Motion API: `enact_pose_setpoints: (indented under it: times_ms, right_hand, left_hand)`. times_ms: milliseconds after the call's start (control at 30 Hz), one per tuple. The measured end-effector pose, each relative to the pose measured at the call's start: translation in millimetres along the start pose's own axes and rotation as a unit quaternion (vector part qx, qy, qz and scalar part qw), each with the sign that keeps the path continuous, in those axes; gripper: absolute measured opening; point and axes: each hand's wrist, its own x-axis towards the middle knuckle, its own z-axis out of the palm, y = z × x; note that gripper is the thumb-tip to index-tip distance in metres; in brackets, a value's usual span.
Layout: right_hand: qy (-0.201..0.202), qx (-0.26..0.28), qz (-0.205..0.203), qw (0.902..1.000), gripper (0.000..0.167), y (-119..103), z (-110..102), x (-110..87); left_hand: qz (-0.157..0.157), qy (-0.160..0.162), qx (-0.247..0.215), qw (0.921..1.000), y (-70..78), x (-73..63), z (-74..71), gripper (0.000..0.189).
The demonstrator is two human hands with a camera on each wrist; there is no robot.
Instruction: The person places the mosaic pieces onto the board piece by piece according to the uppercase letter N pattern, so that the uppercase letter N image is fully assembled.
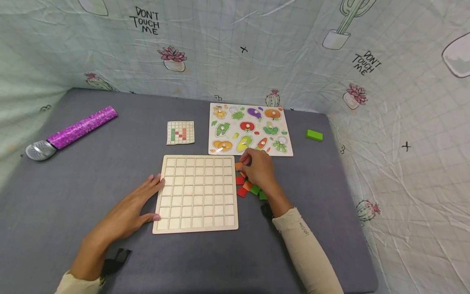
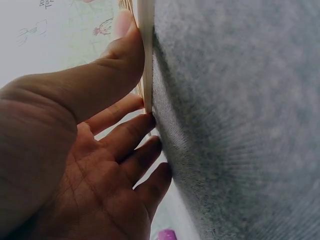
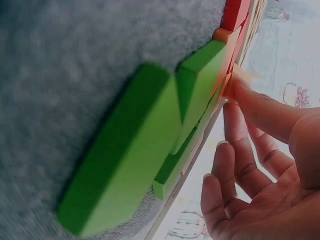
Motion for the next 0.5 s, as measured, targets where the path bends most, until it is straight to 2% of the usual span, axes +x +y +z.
enact_pose_setpoints:
  times_ms: [500]
  right_hand:
    - [0.008,0.048,0.009,0.9988,0.014,-16.3,0.7,-7.6]
  left_hand:
    - [-0.004,-0.006,-0.002,1.0,0.9,1.0,-1.3,0.101]
